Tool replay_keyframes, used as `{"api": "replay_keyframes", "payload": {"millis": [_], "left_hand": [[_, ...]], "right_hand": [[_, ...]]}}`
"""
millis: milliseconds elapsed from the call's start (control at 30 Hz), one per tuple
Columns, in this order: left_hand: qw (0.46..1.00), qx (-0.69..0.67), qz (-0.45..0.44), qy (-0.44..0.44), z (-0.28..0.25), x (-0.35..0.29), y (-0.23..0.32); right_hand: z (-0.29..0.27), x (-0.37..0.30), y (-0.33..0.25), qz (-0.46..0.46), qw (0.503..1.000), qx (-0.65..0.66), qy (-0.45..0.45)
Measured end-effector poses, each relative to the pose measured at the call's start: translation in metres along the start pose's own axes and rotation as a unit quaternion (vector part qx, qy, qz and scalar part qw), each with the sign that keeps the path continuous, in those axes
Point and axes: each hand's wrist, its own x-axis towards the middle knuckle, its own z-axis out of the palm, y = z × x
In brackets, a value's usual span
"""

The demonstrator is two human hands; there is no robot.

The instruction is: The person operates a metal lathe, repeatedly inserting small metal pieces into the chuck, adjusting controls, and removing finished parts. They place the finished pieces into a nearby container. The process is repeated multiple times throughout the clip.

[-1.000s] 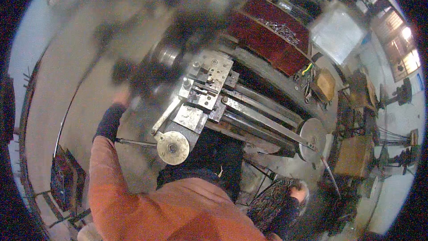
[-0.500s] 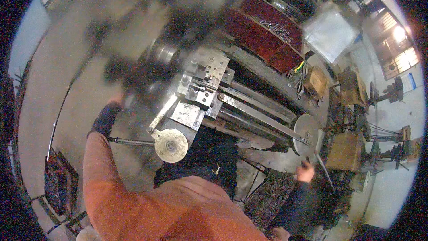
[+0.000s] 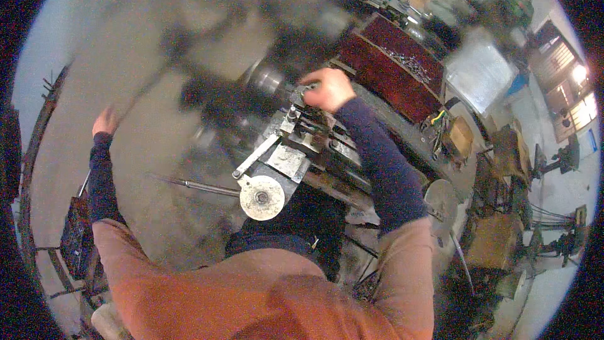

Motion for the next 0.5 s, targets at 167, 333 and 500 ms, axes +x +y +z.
{"api": "replay_keyframes", "payload": {"millis": [167, 333, 500], "left_hand": [[0.975, 0.089, -0.189, -0.079, 0.039, -0.076, -0.115], [0.975, 0.016, -0.211, -0.06, 0.001, -0.116, -0.016], [0.963, 0.046, -0.257, -0.071, -0.019, -0.158, 0.045]], "right_hand": [[0.062, 0.056, 0.001, 0.092, 0.991, 0.008, -0.099], [0.069, 0.063, -0.001, 0.127, 0.985, -0.034, -0.112], [0.073, 0.063, -0.006, 0.107, 0.99, -0.043, -0.082]]}}
